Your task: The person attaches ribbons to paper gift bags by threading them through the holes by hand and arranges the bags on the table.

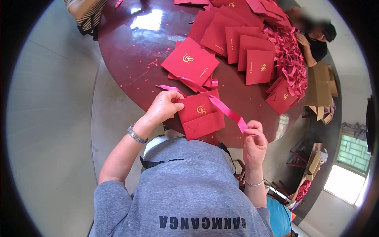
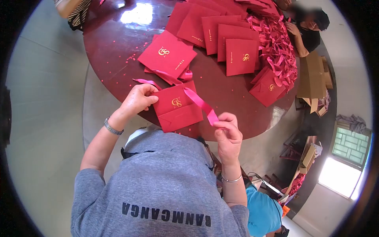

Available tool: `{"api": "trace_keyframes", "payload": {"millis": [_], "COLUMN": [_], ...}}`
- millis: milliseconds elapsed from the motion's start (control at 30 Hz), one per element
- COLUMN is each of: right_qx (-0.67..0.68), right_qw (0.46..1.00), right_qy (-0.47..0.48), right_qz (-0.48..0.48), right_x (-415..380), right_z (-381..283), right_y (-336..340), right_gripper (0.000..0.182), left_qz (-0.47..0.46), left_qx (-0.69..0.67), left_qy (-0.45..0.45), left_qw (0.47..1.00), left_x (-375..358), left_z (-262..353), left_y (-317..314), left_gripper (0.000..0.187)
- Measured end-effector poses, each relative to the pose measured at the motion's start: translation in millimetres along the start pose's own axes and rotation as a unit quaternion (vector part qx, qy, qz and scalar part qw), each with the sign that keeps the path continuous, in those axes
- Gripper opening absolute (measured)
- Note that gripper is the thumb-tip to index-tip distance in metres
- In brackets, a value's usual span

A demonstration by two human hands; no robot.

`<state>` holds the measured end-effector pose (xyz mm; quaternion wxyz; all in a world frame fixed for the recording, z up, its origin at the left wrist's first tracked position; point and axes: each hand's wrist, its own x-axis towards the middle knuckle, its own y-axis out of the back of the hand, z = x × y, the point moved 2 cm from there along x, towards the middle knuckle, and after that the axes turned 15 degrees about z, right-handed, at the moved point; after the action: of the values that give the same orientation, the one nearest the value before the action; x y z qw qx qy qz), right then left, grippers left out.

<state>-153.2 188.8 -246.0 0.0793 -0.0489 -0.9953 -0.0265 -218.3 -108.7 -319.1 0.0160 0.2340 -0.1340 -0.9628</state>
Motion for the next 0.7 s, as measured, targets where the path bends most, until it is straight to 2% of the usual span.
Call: {"api": "trace_keyframes", "payload": {"millis": [33,100,167,233,300,367,400,433,500,633,700], "right_qx": [-0.078,-0.102,-0.023,-0.040,-0.112,-0.152,-0.197,-0.213,-0.291,-0.339,-0.347], "right_qw": [0.996,0.993,0.997,0.992,0.982,0.969,0.968,0.963,0.951,0.936,0.932], "right_qy": [0.031,0.062,0.005,-0.099,-0.129,-0.169,-0.114,-0.129,-0.023,0.008,0.056], "right_qz": [-0.001,0.018,-0.068,-0.064,-0.084,-0.093,-0.103,-0.106,-0.100,-0.098,-0.092], "right_x": [5.5,14.4,18.4,18.7,24.8,27.0,27.7,27.3,27.8,29.3,31.1], "right_z": [-10.0,-17.8,-18.7,-15.6,2.2,30.0,47.5,52.0,57.8,61.1,63.6], "right_y": [-10.4,-31.6,-46.5,-73.3,-97.2,-111.4,-113.5,-117.9,-125.1,-132.0,-135.1], "right_gripper": [0.017,0.016,0.014,0.016,0.018,0.017,0.012,0.011,0.012,0.012,0.012], "left_qz": [0.004,-0.003,-0.011,-0.019,-0.015,-0.009,-0.011,-0.012,-0.013,-0.006,0.000], "left_qx": [-0.001,0.022,0.018,0.017,0.029,0.034,0.030,0.024,0.001,-0.030,-0.028], "left_qy": [0.001,-0.010,-0.013,-0.019,-0.056,-0.045,-0.031,-0.017,0.011,0.044,0.053], "left_qw": [1.000,1.000,1.000,0.999,0.998,0.998,0.999,0.999,1.000,0.999,0.998], "left_x": [-0.2,-1.3,-0.7,0.3,1.3,-0.7,-2.5,-3.1,-1.5,1.6,4.0], "left_z": [2.1,6.0,4.6,2.8,1.3,5.5,9.4,11.0,5.3,-2.6,-4.5], "left_y": [1.5,2.7,1.7,-1.2,-6.4,-6.7,-5.5,-5.1,-9.6,-13.5,-15.9], "left_gripper": [0.018,0.018,0.017,0.017,0.023,0.025,0.025,0.024,0.021,0.016,0.016]}}
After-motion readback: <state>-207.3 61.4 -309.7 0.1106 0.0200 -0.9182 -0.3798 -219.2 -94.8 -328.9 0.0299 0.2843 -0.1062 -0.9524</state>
